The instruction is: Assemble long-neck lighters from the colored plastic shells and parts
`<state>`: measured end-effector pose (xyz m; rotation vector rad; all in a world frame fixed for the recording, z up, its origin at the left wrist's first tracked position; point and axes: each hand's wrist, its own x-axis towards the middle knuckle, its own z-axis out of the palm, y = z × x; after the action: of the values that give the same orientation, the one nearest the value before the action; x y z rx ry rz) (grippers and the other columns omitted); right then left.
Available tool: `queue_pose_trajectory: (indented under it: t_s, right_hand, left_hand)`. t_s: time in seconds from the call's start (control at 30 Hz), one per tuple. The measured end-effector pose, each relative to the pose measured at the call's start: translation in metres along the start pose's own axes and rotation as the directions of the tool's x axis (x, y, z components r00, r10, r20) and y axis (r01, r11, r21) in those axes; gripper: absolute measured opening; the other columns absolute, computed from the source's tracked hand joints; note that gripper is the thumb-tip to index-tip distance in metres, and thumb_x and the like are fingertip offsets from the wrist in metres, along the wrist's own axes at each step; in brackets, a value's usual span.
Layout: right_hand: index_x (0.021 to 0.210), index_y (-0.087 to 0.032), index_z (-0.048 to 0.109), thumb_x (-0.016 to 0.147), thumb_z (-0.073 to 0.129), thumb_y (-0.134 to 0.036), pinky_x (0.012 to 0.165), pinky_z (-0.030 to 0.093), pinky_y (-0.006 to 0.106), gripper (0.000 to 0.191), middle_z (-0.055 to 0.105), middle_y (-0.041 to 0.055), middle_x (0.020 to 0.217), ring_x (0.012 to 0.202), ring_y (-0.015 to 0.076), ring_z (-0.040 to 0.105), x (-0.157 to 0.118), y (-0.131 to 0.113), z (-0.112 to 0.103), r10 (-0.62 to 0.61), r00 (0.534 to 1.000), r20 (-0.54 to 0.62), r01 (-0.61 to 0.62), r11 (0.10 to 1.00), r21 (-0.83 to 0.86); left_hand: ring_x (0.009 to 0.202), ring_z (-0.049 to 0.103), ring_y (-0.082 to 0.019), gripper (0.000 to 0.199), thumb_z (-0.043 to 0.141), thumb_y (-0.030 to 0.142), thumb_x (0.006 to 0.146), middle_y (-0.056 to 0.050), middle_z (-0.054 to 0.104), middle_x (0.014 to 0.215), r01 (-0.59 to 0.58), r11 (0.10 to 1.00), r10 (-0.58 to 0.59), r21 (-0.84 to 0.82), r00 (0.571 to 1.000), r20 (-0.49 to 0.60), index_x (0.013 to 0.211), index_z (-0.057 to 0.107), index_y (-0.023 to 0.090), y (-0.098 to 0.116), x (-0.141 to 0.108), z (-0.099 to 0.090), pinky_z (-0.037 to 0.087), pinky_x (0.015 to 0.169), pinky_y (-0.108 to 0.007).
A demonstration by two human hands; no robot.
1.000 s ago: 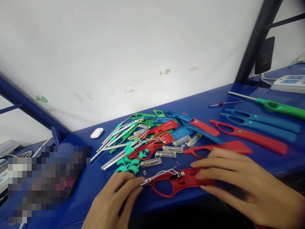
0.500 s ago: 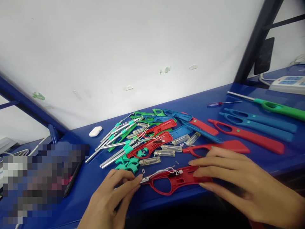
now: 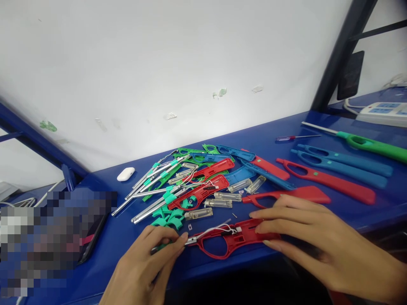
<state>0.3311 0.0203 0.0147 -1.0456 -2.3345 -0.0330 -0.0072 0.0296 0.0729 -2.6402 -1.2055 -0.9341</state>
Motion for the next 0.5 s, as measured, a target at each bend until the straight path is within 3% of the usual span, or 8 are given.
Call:
queue_pose_trajectory:
  t_s: [0.33, 0.5]
  right_hand:
    - [0.125, -0.036, 0.070, 0.106, 0.059, -0.029, 0.109, 0.056, 0.050, 0.023, 0.076, -0.0003, 0.133, 0.118, 0.0246, 0.075, 0.002, -0.003, -0.002, -0.003, 1.000, -0.025, 0.004, 0.999, 0.043]
    - [0.118, -0.031, 0.071, 0.106, 0.061, -0.026, 0.100, 0.055, 0.038, 0.016, 0.076, 0.0028, 0.123, 0.110, 0.0207, 0.072, 0.017, -0.013, -0.002, -0.006, 0.995, -0.095, 0.019, 0.991, 0.130]
  left_hand:
    - [0.075, 0.076, -0.008, 0.034, 0.047, 0.037, 0.114, 0.002, 0.076, 0.090, -0.038, 0.999, 0.038, 0.025, 0.999, 0.009, 0.106, 0.079, 0.031, -0.003, -0.005, 0.002, 0.060, 0.070, -0.010]
    - [0.080, 0.076, -0.008, 0.033, 0.047, 0.043, 0.114, 0.002, 0.076, 0.096, -0.070, 0.996, 0.068, 0.052, 0.997, 0.034, 0.112, 0.078, 0.032, -0.006, -0.008, 0.001, 0.060, 0.074, -0.010]
